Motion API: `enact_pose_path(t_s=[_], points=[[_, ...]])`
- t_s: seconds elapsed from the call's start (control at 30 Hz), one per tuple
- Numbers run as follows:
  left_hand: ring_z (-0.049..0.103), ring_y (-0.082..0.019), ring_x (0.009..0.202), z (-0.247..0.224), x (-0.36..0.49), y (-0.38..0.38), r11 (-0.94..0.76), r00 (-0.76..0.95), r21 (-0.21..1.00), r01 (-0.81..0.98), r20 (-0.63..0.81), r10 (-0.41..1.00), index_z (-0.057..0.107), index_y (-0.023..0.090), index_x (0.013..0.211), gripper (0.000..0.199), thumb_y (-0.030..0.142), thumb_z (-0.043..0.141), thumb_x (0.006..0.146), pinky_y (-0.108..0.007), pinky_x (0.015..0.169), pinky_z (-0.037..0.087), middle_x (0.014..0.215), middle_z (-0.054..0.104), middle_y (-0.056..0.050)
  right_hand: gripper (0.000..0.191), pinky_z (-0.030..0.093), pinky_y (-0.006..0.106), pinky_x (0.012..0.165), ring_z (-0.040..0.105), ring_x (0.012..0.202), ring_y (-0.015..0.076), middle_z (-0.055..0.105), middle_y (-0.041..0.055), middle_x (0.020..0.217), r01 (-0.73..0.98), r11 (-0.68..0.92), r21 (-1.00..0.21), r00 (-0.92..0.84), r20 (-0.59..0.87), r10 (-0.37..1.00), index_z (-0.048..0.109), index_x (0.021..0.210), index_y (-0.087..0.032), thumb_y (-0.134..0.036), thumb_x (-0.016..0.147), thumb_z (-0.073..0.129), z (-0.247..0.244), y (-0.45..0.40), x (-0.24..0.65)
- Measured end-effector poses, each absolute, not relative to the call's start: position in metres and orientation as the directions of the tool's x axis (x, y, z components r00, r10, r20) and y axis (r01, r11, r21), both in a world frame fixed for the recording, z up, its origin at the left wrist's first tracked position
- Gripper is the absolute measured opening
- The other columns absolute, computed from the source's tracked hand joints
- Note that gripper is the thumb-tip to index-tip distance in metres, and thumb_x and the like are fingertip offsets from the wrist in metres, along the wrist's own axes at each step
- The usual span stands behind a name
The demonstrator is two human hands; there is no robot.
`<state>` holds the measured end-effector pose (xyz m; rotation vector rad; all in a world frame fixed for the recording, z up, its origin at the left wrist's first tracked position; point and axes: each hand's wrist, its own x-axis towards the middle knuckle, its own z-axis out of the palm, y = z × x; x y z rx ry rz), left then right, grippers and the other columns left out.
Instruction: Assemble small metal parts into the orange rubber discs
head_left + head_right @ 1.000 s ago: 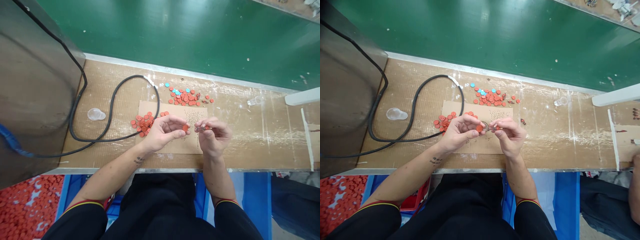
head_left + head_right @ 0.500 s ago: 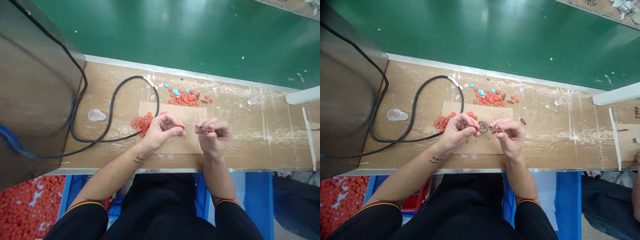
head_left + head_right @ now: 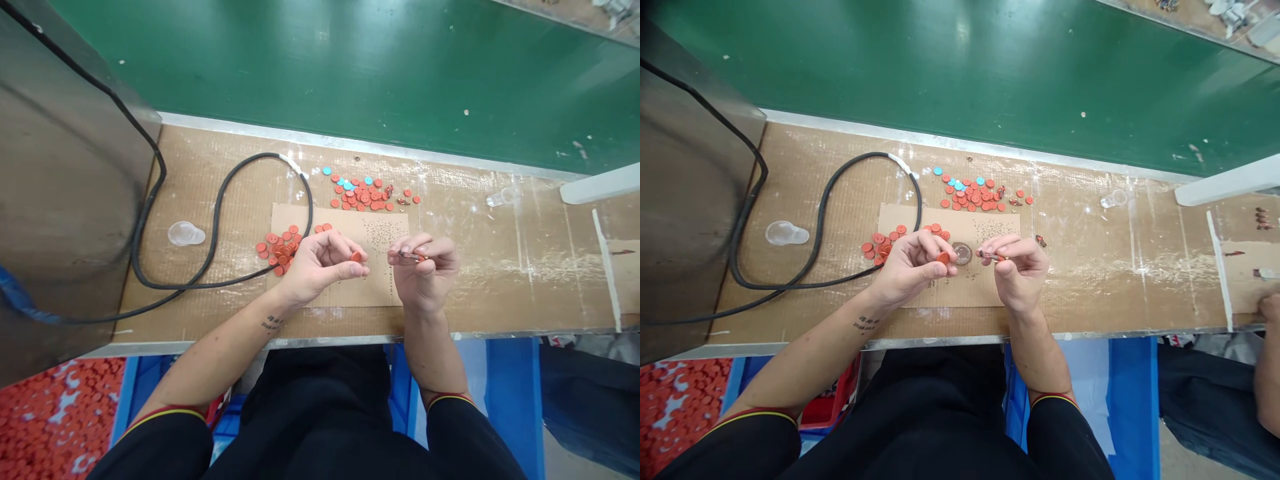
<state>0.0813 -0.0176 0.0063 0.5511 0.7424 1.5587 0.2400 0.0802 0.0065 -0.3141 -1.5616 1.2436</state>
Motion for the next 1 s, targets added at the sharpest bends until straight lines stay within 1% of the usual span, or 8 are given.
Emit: enact_pose_path(t_s=[0.13,0.27,0.37,0.47,0.53,0.67,0.83,1.0], points=[[0.073,-0.011,0.062,0.004,0.081,-0.016,-0.046,-0.135,0.724,-0.688,-0.065,0.989,0.073,0.022,0.097,0.041,0.032,0.101,0.069,-0.020,0.063,0.065,0.082,0.078,0.001,0.019,0.057,0.024,0.053,0.069,0.067,0.0135,0.067,-0.0050,0.077,-0.384,0.404,-0.830,-0.409,0.545,0.732,0.067,0.092,-0.032,-0.048,0.097,0.074,0.007,0.080,0.239],[0.077,-0.012,0.069,0.003,0.081,-0.016,-0.032,-0.139,0.729,-0.684,-0.088,0.986,0.078,0.019,0.085,0.033,0.031,0.102,0.066,-0.019,0.068,0.066,0.086,0.080,-0.003,0.021,0.057,0.025,0.053,0.068,0.066,0.0129,0.067,-0.0052,0.076,-0.384,0.397,-0.833,-0.400,0.538,0.742,0.067,0.090,-0.031,-0.049,0.096,0.076,0.007,0.079,0.240],[0.080,-0.014,0.076,0.004,0.082,-0.017,-0.012,-0.113,0.694,-0.720,-0.100,0.989,0.081,0.020,0.090,0.033,0.030,0.102,0.067,-0.019,0.073,0.067,0.092,0.082,-0.003,0.025,0.058,0.024,0.053,0.069,0.065,0.0121,0.068,-0.0057,0.075,-0.360,0.375,-0.854,-0.380,0.501,0.777,0.068,0.087,-0.031,-0.052,0.093,0.078,0.006,0.079,0.241],[0.081,-0.015,0.079,0.004,0.082,-0.019,-0.017,-0.101,0.675,-0.738,-0.085,0.991,0.083,0.022,0.096,0.029,0.028,0.099,0.072,-0.020,0.075,0.067,0.097,0.083,-0.003,0.018,0.060,0.024,0.054,0.072,0.067,0.0122,0.072,-0.0053,0.077,-0.370,0.366,-0.854,-0.356,0.494,0.793,0.074,0.090,-0.033,-0.050,0.090,0.083,0.005,0.079,0.241],[0.081,-0.016,0.079,0.003,0.082,-0.020,-0.007,-0.089,0.676,-0.737,-0.087,0.992,0.083,0.022,0.097,0.028,0.030,0.098,0.075,-0.022,0.076,0.068,0.096,0.083,-0.003,0.012,0.062,0.024,0.057,0.074,0.070,0.0127,0.075,-0.0045,0.081,-0.384,0.390,-0.837,-0.353,0.523,0.776,0.079,0.097,-0.036,-0.045,0.090,0.084,0.005,0.078,0.242],[0.081,-0.016,0.078,0.000,0.083,-0.019,-0.003,-0.051,0.670,-0.742,-0.053,0.997,0.082,0.023,0.103,0.030,0.034,0.096,0.078,-0.025,0.078,0.068,0.091,0.083,-0.002,0.015,0.066,0.030,0.062,0.078,0.081,0.0160,0.077,-0.0019,0.088,-0.325,0.477,-0.817,-0.378,0.575,0.726,0.080,0.110,-0.039,-0.039,0.096,0.079,0.004,0.075,0.245],[0.082,-0.015,0.081,-0.002,0.085,-0.018,-0.052,-0.050,0.665,-0.745,0.023,0.998,0.080,0.022,0.102,0.024,0.029,0.093,0.082,-0.021,0.077,0.067,0.095,0.084,-0.003,0.016,0.071,0.036,0.070,0.080,0.082,0.0181,0.078,-0.0021,0.091,-0.254,0.592,-0.765,-0.362,0.642,0.675,0.077,0.113,-0.037,-0.039,0.097,0.076,0.003,0.072,0.245],[0.082,-0.016,0.091,-0.004,0.087,-0.019,-0.053,-0.061,0.680,-0.731,0.012,0.998,0.078,0.020,0.096,0.025,0.024,0.095,0.078,-0.020,0.082,0.066,0.101,0.084,-0.003,0.018,0.071,0.034,0.069,0.080,0.079,0.0178,0.078,-0.0024,0.088,-0.248,0.667,-0.703,-0.321,0.709,0.628,0.076,0.112,-0.033,-0.036,0.095,0.080,0.004,0.069,0.240]])
